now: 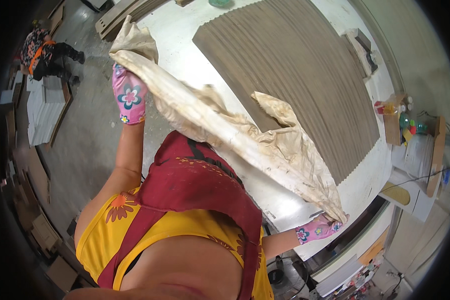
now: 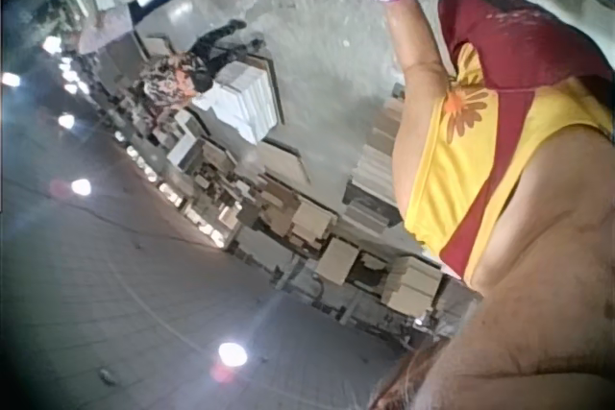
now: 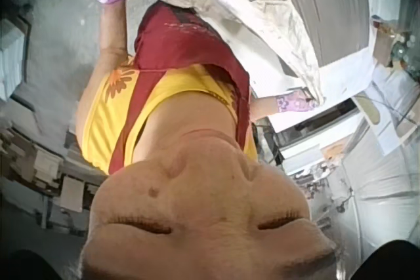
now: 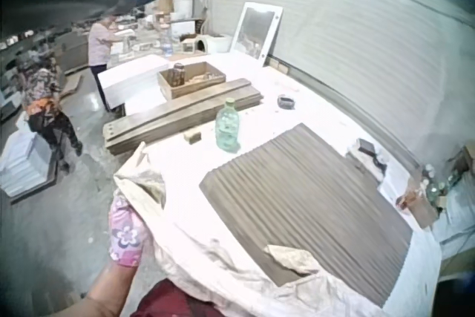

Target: The person wipes a grooved wood panel with a cloth, applies liquid from a plastic bottle to the cloth, and rubs the panel again followed by wiping a small wooden block.

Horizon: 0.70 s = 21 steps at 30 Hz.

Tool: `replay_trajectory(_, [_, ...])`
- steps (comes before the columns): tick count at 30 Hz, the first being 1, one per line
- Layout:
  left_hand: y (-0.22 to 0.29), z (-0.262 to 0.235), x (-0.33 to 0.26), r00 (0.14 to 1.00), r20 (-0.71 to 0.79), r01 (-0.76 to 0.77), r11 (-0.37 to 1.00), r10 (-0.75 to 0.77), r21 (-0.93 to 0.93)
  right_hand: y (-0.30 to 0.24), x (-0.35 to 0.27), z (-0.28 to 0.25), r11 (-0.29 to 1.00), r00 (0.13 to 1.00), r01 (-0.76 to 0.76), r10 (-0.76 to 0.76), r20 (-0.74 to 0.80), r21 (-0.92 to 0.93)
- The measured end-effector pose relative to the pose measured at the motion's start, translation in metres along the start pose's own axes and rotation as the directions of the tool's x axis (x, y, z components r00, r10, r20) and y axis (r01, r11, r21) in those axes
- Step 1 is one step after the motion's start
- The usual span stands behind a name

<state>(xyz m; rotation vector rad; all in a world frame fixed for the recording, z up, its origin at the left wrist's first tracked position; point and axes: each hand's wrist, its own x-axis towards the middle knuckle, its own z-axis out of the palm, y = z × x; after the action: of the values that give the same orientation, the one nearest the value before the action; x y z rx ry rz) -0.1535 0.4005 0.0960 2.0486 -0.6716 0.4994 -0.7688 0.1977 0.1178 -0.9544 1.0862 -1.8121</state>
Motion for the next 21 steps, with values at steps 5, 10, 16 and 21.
replay_trajectory(5, [0.006, -0.012, 0.001, 0.995, 0.083, 0.082, 0.959, -0.061, -0.272, -0.040, -0.037, -0.004, 0.989, 0.968, -0.002, -0.035, 0.248, 0.145])
replay_trajectory(10, [-0.015, 0.004, 0.016, 0.968, 0.222, 0.235, 0.729, -0.117, -0.642, -0.060, -0.041, 0.022, 0.982, 0.879, 0.043, 0.050, 0.474, -0.184])
replay_trajectory(16, [0.009, 0.047, 0.056, 0.970, 0.221, 0.079, 0.722, 0.104, -0.687, -0.027, -0.023, -0.006, 0.962, 0.950, -0.147, 0.203, 0.239, -0.231])
replay_trajectory(21, [0.004, 0.077, 0.069, 0.875, 0.470, -0.211, 0.967, 0.120, 0.145, 0.032, -0.028, 0.050, 0.352, 0.919, 0.108, 0.322, 0.229, -0.930])
